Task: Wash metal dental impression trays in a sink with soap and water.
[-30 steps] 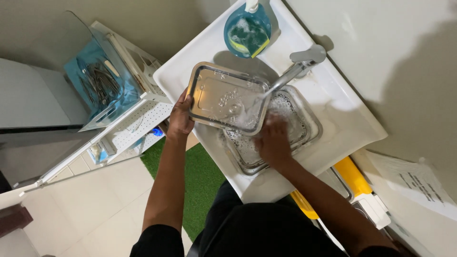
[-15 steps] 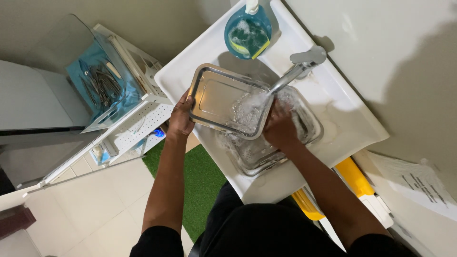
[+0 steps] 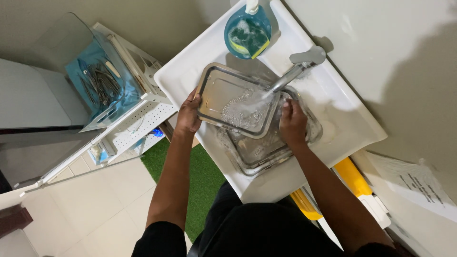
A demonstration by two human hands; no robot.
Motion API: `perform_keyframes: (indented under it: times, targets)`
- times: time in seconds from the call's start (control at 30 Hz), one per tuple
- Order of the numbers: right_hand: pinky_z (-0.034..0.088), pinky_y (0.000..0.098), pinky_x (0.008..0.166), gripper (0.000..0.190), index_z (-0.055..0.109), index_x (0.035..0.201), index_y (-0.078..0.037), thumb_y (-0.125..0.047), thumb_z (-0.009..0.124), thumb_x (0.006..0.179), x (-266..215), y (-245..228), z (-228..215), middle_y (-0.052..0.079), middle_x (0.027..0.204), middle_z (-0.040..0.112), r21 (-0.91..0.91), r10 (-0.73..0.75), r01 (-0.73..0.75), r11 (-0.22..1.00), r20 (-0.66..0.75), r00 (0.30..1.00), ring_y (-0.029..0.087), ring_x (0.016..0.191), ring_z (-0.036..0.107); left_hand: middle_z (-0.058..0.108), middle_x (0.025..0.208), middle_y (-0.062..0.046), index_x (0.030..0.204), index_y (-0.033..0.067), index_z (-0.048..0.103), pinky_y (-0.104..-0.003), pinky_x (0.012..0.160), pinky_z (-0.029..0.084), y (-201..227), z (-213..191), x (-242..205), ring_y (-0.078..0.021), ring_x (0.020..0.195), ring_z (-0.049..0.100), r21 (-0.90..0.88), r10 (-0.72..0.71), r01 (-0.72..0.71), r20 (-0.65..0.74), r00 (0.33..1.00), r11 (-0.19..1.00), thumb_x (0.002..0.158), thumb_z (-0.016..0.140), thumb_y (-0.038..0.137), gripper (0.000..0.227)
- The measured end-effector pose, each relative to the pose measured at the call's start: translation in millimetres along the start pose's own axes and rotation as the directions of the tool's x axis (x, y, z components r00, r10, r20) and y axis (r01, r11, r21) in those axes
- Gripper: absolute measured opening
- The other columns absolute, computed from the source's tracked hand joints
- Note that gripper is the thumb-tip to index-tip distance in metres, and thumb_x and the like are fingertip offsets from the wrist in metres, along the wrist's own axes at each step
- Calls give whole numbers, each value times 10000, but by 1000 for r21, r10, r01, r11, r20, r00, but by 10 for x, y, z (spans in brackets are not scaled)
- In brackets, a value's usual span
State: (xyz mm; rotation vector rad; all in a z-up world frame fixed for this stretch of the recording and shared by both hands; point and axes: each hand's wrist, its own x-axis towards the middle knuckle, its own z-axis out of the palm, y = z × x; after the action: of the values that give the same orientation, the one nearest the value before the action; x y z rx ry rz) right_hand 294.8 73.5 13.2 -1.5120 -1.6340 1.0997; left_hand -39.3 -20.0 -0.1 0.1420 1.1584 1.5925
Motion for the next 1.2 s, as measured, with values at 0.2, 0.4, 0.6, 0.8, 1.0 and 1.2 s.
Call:
perform_keyframes:
  times: [0.2,0.4,0.6,0.8,1.0,1.2]
  targets:
    - [505,301,814,308,674,1252,-59,-268,633,1030,110,265,22,28,1016,687,399,296,-416,817,330,897,131,917,612,678,1302,-99,1520,18,484,-328,973,562,-175,206,77,-175,1117,667,-85,-6,12,77,997,996,1076,512,125,457]
    - [449,270,970,367,621,1330,-54,-211,649,1000,113,171,-116,-3,1158,689,394,351,-503,769,397,848,97,1073,615,686,1330,-94,1521,14,483,-315,1011,550,-369,345,213,-175,1171,659,-51,21,-18,73,997,999,1087,503,158,458]
    - [470,300,993,350,608,1336,-39,-178,638,1016,25,571,-52,32,1201,683,596,259,-450,665,382,887,133,1087,605,655,1444,-164,1559,114,509,-358,1170,520,-376,902,79,-255,1316,663,949,396,-94,-34,918,299,1073,532,344,538]
    - [491,314,979,307,612,1292,-52,-163,633,1007,-19,387,-9,35,1188,683,663,265,-452,597,369,891,138,1069,618,-18,1704,-212,1648,141,99,-635,1203,-72,-404,1840,-183,-380,1565,-26,822,86,-148,232,969,-550,1042,257,633,796]
    - [482,290,909,261,630,1270,-41,-170,605,1044,-51,295,-63,16,1140,678,640,337,-483,598,346,876,113,1016,604,47,1696,-178,1648,221,208,-647,1226,-74,-873,2003,-295,-405,1590,-14,697,-218,-512,471,855,-501,1081,303,534,654]
    - [483,293,884,281,635,1287,-24,-175,601,1053,-53,432,-171,32,1115,680,630,325,-463,623,329,886,129,990,597,174,1700,-158,1584,226,348,-564,1264,-4,-459,1596,-217,-380,1573,99,631,-271,-694,641,718,-346,997,526,483,665]
